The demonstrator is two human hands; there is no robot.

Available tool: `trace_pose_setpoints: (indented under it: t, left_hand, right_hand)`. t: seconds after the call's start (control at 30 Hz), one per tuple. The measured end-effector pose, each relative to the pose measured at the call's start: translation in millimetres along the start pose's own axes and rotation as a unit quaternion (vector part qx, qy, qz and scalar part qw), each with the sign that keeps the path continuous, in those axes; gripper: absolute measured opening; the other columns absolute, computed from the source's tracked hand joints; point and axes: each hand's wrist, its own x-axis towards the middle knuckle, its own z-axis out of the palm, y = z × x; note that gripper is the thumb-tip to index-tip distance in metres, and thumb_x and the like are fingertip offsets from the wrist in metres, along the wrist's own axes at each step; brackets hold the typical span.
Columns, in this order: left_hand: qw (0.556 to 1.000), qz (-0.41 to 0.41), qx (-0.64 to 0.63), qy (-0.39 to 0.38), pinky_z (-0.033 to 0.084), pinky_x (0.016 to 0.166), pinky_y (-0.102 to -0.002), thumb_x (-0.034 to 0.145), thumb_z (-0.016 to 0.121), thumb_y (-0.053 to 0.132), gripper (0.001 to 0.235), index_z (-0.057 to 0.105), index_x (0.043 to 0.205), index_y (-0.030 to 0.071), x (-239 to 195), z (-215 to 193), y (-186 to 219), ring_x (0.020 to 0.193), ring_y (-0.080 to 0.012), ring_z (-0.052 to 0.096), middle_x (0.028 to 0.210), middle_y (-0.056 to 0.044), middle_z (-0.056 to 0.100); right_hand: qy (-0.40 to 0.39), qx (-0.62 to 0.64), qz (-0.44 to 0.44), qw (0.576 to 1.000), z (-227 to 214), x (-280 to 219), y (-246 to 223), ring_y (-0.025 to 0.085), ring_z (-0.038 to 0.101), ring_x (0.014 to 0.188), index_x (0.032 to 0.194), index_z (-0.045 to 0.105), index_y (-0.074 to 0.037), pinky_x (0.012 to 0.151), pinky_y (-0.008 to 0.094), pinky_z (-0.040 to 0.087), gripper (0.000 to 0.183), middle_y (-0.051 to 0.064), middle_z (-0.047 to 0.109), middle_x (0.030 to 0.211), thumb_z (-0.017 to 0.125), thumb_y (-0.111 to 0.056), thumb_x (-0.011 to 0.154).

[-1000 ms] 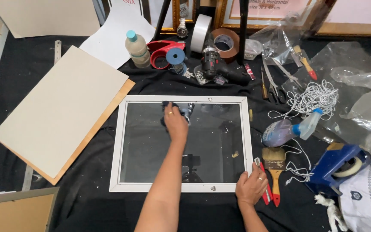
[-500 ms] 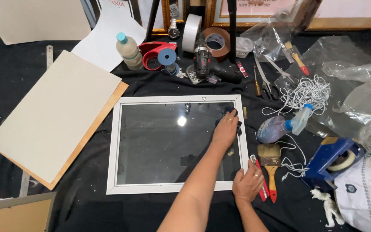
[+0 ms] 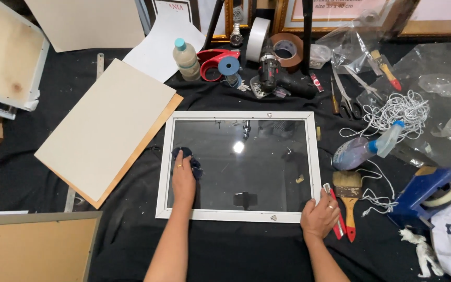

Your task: Cleaning the glass of a picture frame and then placing the backing paper and wooden board inside to complete the assembly.

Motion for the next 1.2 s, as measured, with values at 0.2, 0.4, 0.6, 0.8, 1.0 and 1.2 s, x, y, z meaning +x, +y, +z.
trace_pose_setpoints:
  t: [0.2,0.4,0.6,0.8,1.0,1.2]
  left_hand:
    - [0.982,-0.047,-0.032,0.181,0.043,0.112,-0.054,0.096,0.054,-0.003,0.026,0.060,0.121,-0.004,-20,78,104,0.128,-0.0492,0.055,0.147,-0.028,0.054]
    - [0.988,0.104,-0.092,-0.066,0.029,0.119,-0.051,0.089,0.048,-0.001,0.049,0.053,0.138,-0.005,-94,100,268,0.141,-0.0482,0.041,0.162,-0.028,0.034]
    - [0.952,0.169,-0.090,-0.239,0.028,0.117,-0.066,0.093,0.062,0.024,0.048,0.059,0.140,0.013,-85,76,269,0.150,-0.0458,0.033,0.163,-0.018,0.037]
    - [0.963,0.213,-0.009,-0.164,0.042,0.111,-0.058,0.089,0.070,0.026,0.045,0.066,0.132,0.015,-53,-64,127,0.143,-0.0431,0.045,0.149,-0.017,0.053]
    - [0.987,0.047,0.103,-0.114,0.043,0.112,-0.054,0.087,0.073,0.027,0.058,0.058,0.142,0.014,-70,-116,-34,0.146,-0.0412,0.043,0.154,-0.017,0.048]
    - [0.956,-0.178,-0.059,-0.226,0.041,0.114,-0.059,0.096,0.064,0.038,0.076,0.035,0.160,0.010,-62,-98,-63,0.153,-0.0423,0.031,0.167,-0.019,0.029]
  right_hand:
    - [0.007,0.007,0.004,1.000,-2,2,-3,0.040,0.058,0.101,0.134,0.069,-0.010,0.087,0.053,0.046,0.047,0.017,0.065,0.121,0.061,-0.022,0.090]
    - [0.018,0.005,-0.007,1.000,0,2,-1,0.040,0.059,0.102,0.134,0.067,-0.012,0.088,0.054,0.047,0.048,0.016,0.064,0.120,0.061,-0.025,0.089]
    - [0.069,-0.010,-0.033,0.997,14,1,10,0.035,0.058,0.094,0.130,0.068,-0.018,0.081,0.049,0.048,0.040,0.008,0.058,0.108,0.063,-0.030,0.092]
    - [0.013,0.027,-0.001,1.000,21,3,18,0.039,0.057,0.102,0.130,0.066,-0.016,0.089,0.053,0.047,0.034,0.011,0.056,0.113,0.059,-0.035,0.102]
    - [-0.106,0.205,-0.070,0.970,10,11,-39,0.045,0.059,0.121,0.141,0.061,-0.005,0.103,0.053,0.045,0.041,0.022,0.061,0.131,0.055,-0.027,0.107]
    - [-0.172,0.105,-0.034,0.979,22,-9,-103,0.043,0.042,0.146,0.155,0.045,-0.001,0.119,0.053,0.033,0.056,0.026,0.045,0.158,0.053,-0.029,0.107]
